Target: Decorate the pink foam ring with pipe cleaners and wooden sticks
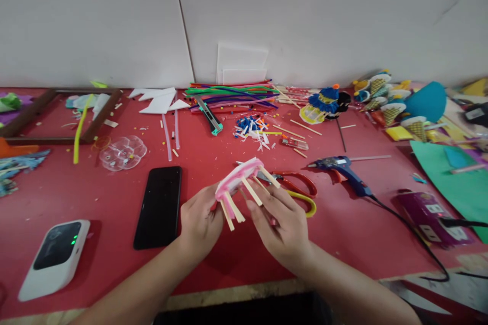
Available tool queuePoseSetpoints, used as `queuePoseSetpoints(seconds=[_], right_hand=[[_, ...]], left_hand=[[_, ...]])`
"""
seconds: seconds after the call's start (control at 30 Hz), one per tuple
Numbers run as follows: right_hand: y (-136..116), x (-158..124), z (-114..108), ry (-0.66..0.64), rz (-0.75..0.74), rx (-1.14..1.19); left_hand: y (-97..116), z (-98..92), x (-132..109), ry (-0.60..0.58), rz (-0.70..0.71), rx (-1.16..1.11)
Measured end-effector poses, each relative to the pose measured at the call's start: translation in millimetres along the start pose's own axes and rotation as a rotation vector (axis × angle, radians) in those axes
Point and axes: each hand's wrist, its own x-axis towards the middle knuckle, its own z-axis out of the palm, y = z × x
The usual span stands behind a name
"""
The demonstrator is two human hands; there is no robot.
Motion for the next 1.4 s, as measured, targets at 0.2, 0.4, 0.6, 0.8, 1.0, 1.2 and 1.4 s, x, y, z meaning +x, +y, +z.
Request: queuePoseSetpoints(seconds=[0.2, 0.4, 0.6, 0.8, 1.0, 1.2, 1.4], right_hand=[[1.3, -0.2, -2.8, -0.056, 0.062, -0.001], [2.3, 0.2, -5.6, -0.004, 0.096, -0.15], [4.9, 3.9, -9.5, 0.08, 0.019, -0.269], [2.1, 10.3, -9.6, 0.133, -0.101, -0.283], [-5.0, 3.4, -4.7, 0.079, -0.135, -0.203], [-4.2, -2.5, -0.1, 0.006, -0.145, -0.187], [-7.3, -1.1, 5.7, 0.029, -0.172, -0.219]], left_hand=[[2.6, -0.6, 4.5, 0.008, -0.126, 0.01], [-2.0, 2.1, 5.5, 0.051, -0.193, -0.033], [-0.7, 3.7, 7.6, 0.048, -0.256, -0.045], [-1.0, 2.4, 5.1, -0.025, -0.234, -0.039], [2.7, 4.6, 4.8, 0.005, -0.284, -0.105], [8.2, 6.6, 10.7, 0.076, -0.327, -0.219], [10.3, 9.4, 12.3, 0.079, -0.564, -0.476]])
